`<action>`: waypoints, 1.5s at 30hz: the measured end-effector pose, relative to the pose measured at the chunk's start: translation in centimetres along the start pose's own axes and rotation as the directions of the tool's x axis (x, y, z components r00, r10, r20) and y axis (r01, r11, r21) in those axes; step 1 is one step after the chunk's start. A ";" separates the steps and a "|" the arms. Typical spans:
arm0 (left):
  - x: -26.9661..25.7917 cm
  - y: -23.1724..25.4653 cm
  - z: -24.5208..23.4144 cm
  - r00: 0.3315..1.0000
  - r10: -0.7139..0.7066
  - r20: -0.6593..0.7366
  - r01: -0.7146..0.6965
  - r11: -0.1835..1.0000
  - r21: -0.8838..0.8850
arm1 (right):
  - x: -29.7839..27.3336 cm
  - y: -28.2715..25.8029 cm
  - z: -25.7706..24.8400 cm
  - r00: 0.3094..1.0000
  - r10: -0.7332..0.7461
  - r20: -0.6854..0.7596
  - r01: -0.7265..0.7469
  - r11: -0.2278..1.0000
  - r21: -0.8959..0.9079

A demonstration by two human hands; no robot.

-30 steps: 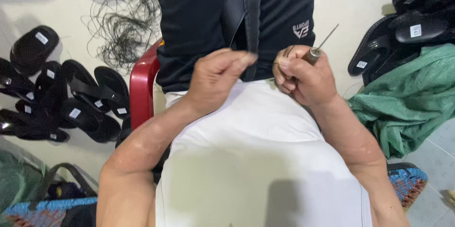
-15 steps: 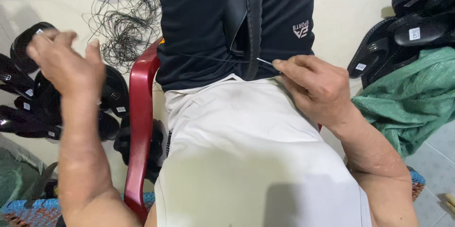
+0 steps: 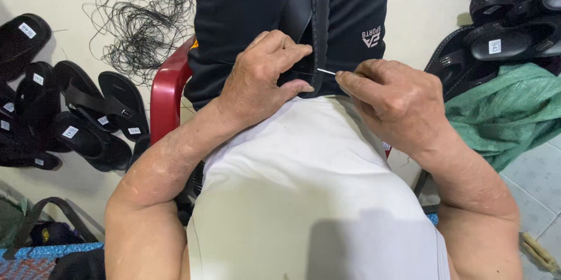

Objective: The person sits and sews a black shoe held between their legs using a needle and thread. They repeatedly push the needle through the shoe material and pull the thread tight to secure the stitching.

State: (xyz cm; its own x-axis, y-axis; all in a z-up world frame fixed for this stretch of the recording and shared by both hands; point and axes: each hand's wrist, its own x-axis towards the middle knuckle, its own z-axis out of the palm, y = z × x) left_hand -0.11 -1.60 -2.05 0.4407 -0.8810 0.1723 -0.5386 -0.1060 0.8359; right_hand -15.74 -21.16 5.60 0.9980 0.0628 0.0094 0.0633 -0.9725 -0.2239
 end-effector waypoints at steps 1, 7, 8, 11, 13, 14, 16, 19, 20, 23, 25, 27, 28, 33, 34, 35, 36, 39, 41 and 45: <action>0.0 0.0 0.1 1.000 0.002 -0.002 -0.002 1.000 0.000 | 0.4 0.0 -0.3 1.000 -0.001 -0.001 0.001 1.000 -0.002; -0.2 -0.2 0.7 0.999 -0.025 0.020 0.025 0.999 0.021 | 1.8 -0.1 -1.7 0.990 -0.089 0.105 0.112 0.963 -0.244; -0.2 -0.2 0.7 1.000 -0.022 0.015 0.022 0.999 0.037 | 2.0 -0.2 -1.8 0.987 -0.097 0.129 0.130 0.950 -0.285; -0.2 -0.4 1.0 1.000 -0.023 0.006 0.022 0.999 0.049 | 2.6 -0.5 -2.1 0.975 -0.108 0.194 0.171 0.921 -0.350; -0.1 -0.6 0.9 1.000 -0.029 0.002 0.028 0.999 0.046 | 3.0 -0.5 -1.8 0.966 -0.112 0.234 0.195 0.908 -0.371; 0.0 -0.7 0.8 1.000 -0.005 0.009 0.005 0.999 0.036 | 3.3 -0.4 -1.5 0.972 -0.116 0.205 0.181 0.924 -0.337; -0.3 -1.0 0.8 1.000 0.008 0.017 -0.009 1.000 0.020 | 3.2 -0.2 -0.6 0.975 -0.122 0.185 0.173 0.940 -0.294; -0.4 -1.6 0.7 0.999 0.004 0.045 -0.005 1.000 0.017 | 2.7 0.4 1.1 0.977 -0.133 0.166 0.159 0.976 -0.152; -0.4 -1.7 0.5 0.999 0.023 0.026 -0.023 1.000 -0.008 | 2.6 0.5 1.7 0.992 -0.104 0.077 0.106 0.994 -0.031; -0.5 -1.9 0.3 0.999 0.055 0.004 -0.054 0.998 -0.033 | 2.2 0.8 3.3 0.997 -0.050 -0.060 0.062 0.975 0.215; -0.6 -2.0 0.2 0.998 0.059 0.002 -0.059 0.998 -0.031 | 2.1 0.9 3.9 0.994 -0.036 -0.107 0.070 0.938 0.339; -0.7 -2.0 0.1 0.997 0.082 0.015 -0.081 0.996 -0.046 | 2.0 0.7 4.0 0.990 -0.047 -0.129 0.092 0.927 0.364; -0.8 -2.1 0.0 0.997 0.079 0.017 -0.078 0.996 -0.048 | 2.2 0.6 4.0 0.991 -0.046 -0.127 0.090 0.926 0.367; -0.7 -2.1 -0.3 0.995 0.098 -0.007 -0.098 0.993 -0.064 | 3.0 -0.1 3.9 0.980 -0.080 -0.183 0.131 0.949 0.285; -0.7 -2.1 -0.3 0.995 0.099 -0.006 -0.099 0.993 -0.064 | 3.0 -0.2 4.0 0.980 -0.080 -0.185 0.131 0.950 0.285; -0.8 -2.1 -0.3 0.995 0.104 -0.010 -0.104 0.993 -0.060 | 3.0 -0.2 4.0 0.980 -0.079 -0.183 0.128 0.952 0.278; -0.8 -2.1 -0.3 0.994 0.108 -0.013 -0.109 0.993 -0.056 | 3.0 -0.3 4.1 0.980 -0.077 -0.182 0.126 0.954 0.272; -1.2 -1.9 -0.3 0.992 0.124 -0.016 -0.124 0.992 0.010 | 2.8 -0.4 3.7 0.987 -0.060 -0.148 0.101 0.954 0.283; -1.5 -1.7 -0.5 0.989 0.149 -0.018 -0.148 0.989 0.024 | 2.3 -0.1 3.5 0.995 -0.039 -0.095 0.064 0.956 0.285; -1.4 -1.5 0.2 0.967 0.204 -0.154 -0.193 0.977 0.086 | 2.8 -0.5 2.7 0.996 0.084 -0.016 -0.071 0.923 0.378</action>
State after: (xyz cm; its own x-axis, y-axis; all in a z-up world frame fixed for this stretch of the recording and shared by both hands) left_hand -0.02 -0.27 -3.65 0.4269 -0.8020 0.4177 -0.6734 0.0264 0.7388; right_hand -12.97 -19.92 3.08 0.9997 -0.0225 0.0064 -0.0147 -0.8174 -0.5759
